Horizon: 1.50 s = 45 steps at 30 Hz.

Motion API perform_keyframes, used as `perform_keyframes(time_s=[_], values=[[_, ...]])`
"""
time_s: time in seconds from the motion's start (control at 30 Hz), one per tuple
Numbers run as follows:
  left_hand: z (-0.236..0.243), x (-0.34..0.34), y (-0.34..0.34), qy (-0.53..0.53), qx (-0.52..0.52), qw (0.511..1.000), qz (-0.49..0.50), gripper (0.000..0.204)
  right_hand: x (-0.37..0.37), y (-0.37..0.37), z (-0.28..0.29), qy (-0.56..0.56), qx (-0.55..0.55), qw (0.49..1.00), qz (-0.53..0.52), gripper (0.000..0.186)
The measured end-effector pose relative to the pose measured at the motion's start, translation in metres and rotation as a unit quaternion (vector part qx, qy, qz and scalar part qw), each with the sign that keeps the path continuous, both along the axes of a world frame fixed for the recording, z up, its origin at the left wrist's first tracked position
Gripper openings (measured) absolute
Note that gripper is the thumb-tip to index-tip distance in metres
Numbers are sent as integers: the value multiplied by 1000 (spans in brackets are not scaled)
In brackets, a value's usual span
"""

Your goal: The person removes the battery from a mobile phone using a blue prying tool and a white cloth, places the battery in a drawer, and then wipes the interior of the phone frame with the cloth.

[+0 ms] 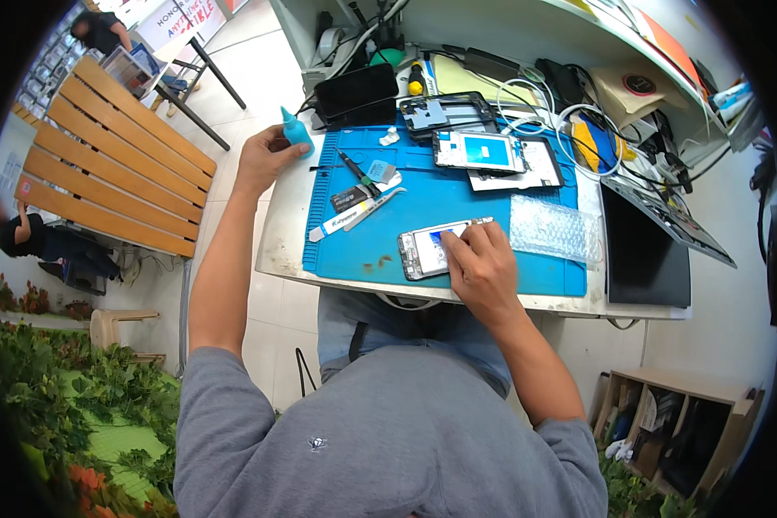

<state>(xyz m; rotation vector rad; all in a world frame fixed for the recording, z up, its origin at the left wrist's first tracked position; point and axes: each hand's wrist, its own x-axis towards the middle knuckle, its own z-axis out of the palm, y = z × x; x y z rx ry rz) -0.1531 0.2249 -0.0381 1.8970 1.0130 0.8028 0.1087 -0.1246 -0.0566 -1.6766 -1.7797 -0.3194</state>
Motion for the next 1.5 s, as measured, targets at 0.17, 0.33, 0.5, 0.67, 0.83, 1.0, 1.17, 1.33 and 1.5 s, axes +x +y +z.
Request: perform_keyframes(time_s=[0.17,0.33,0.5,0.67,0.83,1.0,1.17,1.33,1.5], values=[[-6,6,2,32,18,999,10,60,3,0,-1,0,8,1000,-1,28],[-3,-12,-24,-21,277,954,116,33,4,2,1,16,6,1000,14,25],[33,31,-130,-3,174,976,-129,33,7,5,3,39,1,999,14,20],[26,92,-184,49,223,937,-265,42,7,13,11,19,-14,1000,11,16],[23,115,-188,110,208,922,-308,20,6,1,12,13,-14,1000,4,19],[24,112,-192,100,221,933,-266,9,-22,-67,28,411,-113,904,-41,33],[37,110,-197,67,236,936,-254,7,-29,-79,18,758,-191,624,27,62],[47,110,-208,48,271,929,-246,8,-30,-71,19,886,-99,445,82,82],[45,114,-218,52,257,931,-252,17,-42,-67,15,905,-44,416,77,78]])
